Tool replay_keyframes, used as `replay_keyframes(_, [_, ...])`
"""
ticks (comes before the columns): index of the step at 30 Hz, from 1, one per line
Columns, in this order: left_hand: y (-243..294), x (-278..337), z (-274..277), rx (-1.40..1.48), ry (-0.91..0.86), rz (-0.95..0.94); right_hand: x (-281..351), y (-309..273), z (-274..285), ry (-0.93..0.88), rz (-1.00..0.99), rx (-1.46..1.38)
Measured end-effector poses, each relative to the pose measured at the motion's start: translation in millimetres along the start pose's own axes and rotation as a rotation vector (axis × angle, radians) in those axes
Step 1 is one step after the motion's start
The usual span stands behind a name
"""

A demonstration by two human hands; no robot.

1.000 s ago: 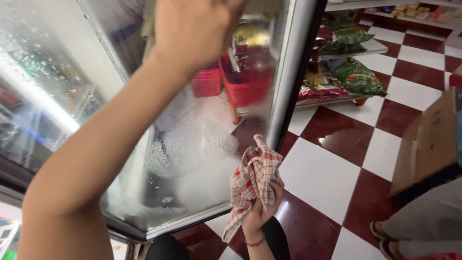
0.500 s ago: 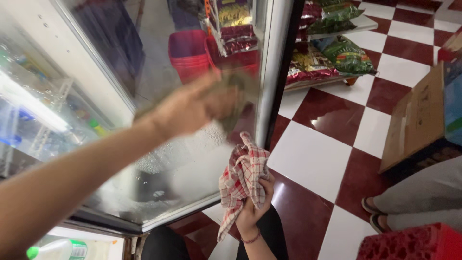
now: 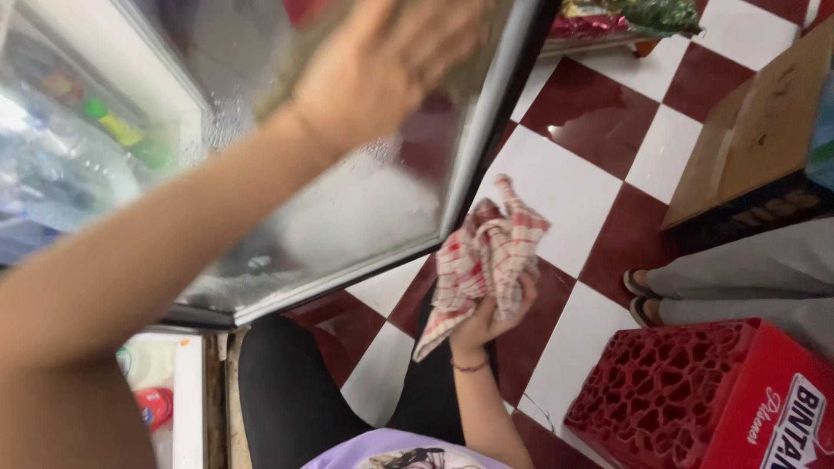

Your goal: The person cleans the glass door of a refrigerator using a spray bottle and cloths. They spray liquid on the glass and then wipe the exterior and interior surfaces, the handle, and the door frame with the cloths.

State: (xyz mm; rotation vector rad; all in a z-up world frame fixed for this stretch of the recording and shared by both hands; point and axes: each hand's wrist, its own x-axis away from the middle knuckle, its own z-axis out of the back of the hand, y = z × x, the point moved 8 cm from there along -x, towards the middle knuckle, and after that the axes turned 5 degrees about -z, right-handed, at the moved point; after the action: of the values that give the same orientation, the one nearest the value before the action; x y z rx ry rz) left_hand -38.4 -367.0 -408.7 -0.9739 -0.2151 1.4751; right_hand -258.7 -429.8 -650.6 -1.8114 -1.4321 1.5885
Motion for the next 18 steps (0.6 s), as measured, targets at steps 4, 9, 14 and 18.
replay_keyframes(4, [95,74,-80,-0.273,-0.392,-0.266,7,2,24,0.023,-0.044,0.077])
replay_keyframes(9, [169,193,-143,-0.134,-0.444,-0.135,30,1,17,-0.072,-0.101,0.173])
replay_keyframes(14, [102,224,-85,0.112,-0.246,0.266,38,-10,-1,-0.139,-0.033,0.242])
replay_keyframes(18, [-6,201,16,-0.280,0.017,0.330,55,-8,-14,-0.194,-0.134,0.013])
